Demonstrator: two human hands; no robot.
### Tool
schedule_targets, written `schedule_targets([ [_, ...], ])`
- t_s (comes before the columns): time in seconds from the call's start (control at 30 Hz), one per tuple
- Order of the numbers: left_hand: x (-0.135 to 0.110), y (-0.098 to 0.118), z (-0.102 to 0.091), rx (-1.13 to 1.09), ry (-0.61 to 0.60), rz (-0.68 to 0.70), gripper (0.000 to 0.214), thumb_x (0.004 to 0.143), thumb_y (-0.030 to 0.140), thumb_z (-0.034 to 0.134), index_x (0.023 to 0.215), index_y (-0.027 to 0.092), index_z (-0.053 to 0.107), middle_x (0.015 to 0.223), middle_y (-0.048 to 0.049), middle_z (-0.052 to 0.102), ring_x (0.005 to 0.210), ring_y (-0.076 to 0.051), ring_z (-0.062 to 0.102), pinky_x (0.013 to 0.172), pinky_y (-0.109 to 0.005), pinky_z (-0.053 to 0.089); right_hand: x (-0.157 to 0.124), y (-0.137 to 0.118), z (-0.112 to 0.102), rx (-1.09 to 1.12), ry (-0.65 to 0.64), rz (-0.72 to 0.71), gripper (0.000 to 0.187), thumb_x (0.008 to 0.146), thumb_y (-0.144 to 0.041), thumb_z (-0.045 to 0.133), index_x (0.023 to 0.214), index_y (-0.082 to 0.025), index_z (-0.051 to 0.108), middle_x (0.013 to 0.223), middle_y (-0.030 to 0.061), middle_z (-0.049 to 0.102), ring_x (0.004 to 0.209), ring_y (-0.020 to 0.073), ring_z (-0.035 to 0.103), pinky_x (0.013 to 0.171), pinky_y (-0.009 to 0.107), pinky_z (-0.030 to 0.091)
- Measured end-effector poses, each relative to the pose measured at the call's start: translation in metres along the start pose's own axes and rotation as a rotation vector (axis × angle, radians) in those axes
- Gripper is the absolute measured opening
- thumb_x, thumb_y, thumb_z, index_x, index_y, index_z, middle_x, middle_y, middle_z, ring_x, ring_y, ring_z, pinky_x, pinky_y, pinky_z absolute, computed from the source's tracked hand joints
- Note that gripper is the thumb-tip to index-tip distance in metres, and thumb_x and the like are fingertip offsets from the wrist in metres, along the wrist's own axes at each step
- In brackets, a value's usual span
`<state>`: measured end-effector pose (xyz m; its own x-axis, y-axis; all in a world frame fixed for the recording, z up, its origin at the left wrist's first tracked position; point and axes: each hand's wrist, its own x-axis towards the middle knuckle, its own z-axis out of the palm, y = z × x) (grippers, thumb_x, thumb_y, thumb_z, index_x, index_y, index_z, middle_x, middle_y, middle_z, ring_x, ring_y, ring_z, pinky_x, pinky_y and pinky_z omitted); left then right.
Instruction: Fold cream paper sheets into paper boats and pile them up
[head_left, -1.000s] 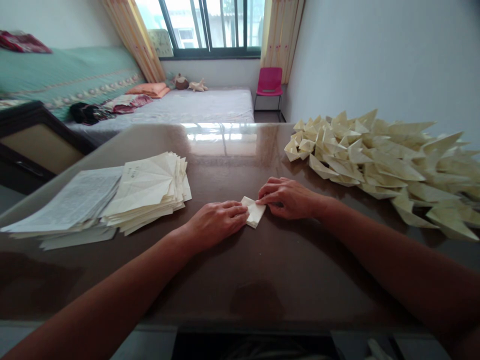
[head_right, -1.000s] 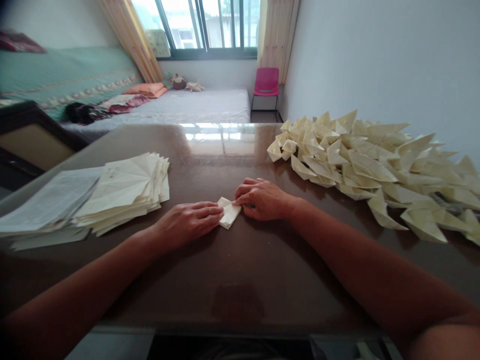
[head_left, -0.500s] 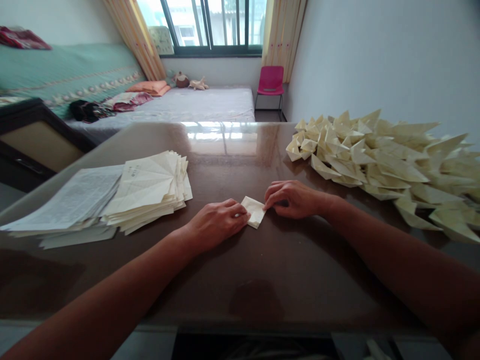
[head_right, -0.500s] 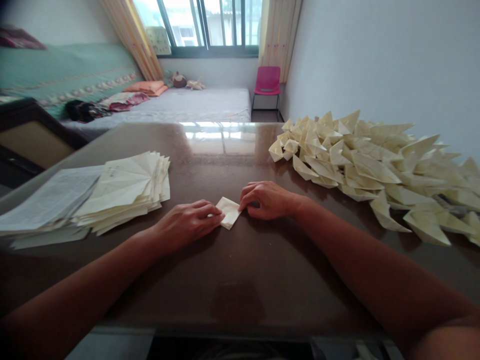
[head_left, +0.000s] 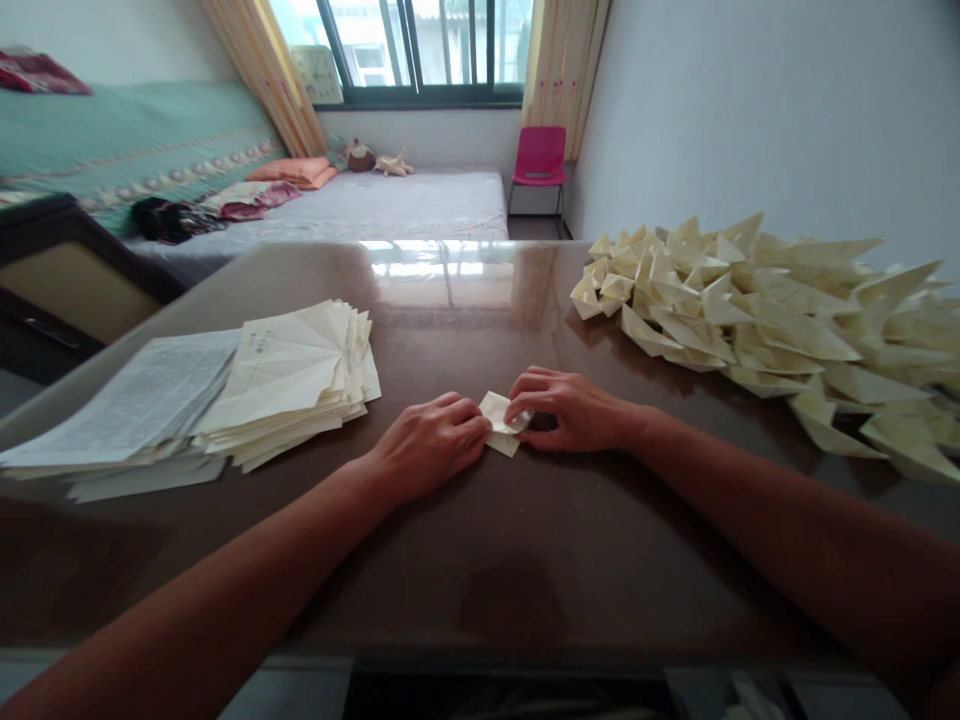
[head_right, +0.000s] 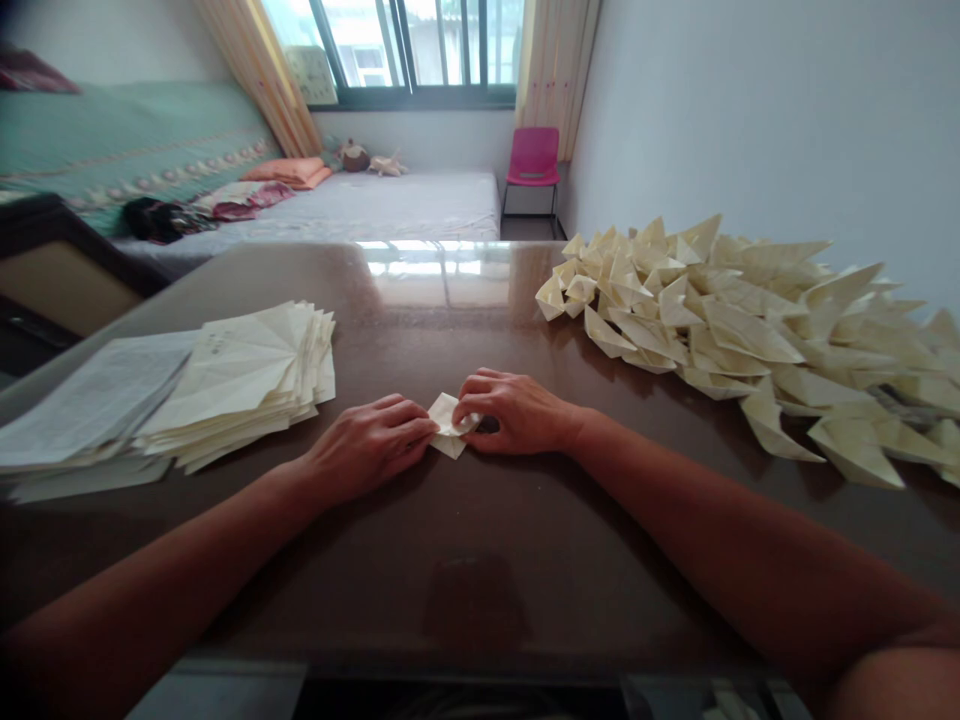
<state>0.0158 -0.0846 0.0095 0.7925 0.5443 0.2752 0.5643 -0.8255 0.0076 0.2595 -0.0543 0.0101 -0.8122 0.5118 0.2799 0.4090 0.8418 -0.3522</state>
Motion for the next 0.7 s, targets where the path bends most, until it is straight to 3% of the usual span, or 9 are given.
schedule_targets([
  [0.1, 0.0, 0.002, 0.0, -0.02, 0.002, -0.041, 0.024, 0.094, 0.027, 0.043, 0.096, 0.02, 0.065, 0.09, -0.0043, 0.065, 0.084, -0.016, 0.057, 0.076, -0.027, 0.047, 0.0, 0.005, 0.002, 0.015, 0.004, -0.014, 0.019, 0.082, -0.02, 0.06, 0.099, -0.021, 0.069, 0.098, 0.0048, 0.066, 0.092, 0.0167, 0.057, 0.084, 0.028, 0.044],
  [0.3, 0.0, -0.002, 0.0, -0.201, -0.009, -0.23, 0.021, 0.093, 0.031, 0.047, 0.094, 0.021, 0.065, 0.091, -0.0025, 0.067, 0.084, -0.015, 0.059, 0.074, -0.025, 0.046, 0.002, 0.015, 0.001, 0.197, 0.017, 0.041, 0.02, 0.091, -0.028, 0.054, 0.094, -0.017, 0.071, 0.092, 0.0057, 0.069, 0.085, 0.0145, 0.06, 0.08, 0.026, 0.045],
  [0.53, 0.006, -0.003, 0.006, -0.385, 0.036, -0.484, 0.018, 0.091, 0.03, 0.049, 0.101, 0.021, 0.062, 0.086, 0.0003, 0.068, 0.074, -0.014, 0.061, 0.068, -0.024, 0.044, 0.009, 0.005, 0.013, 0.182, 0.1, 0.339, 0.019, 0.091, -0.028, 0.053, 0.098, -0.018, 0.067, 0.089, 0.0041, 0.07, 0.081, 0.0147, 0.062, 0.073, 0.025, 0.043],
  [0.7, 0.01, 0.0, 0.008, -0.364, 0.007, -0.529, 0.025, 0.092, 0.031, 0.045, 0.115, 0.022, 0.049, 0.08, 0.0027, 0.065, 0.068, -0.014, 0.061, 0.064, -0.025, 0.043, 0.01, -0.002, 0.018, 0.171, 0.166, 0.461, 0.014, 0.086, -0.027, 0.057, 0.097, -0.019, 0.059, 0.077, -0.0002, 0.067, 0.07, 0.0127, 0.059, 0.065, 0.023, 0.041],
])
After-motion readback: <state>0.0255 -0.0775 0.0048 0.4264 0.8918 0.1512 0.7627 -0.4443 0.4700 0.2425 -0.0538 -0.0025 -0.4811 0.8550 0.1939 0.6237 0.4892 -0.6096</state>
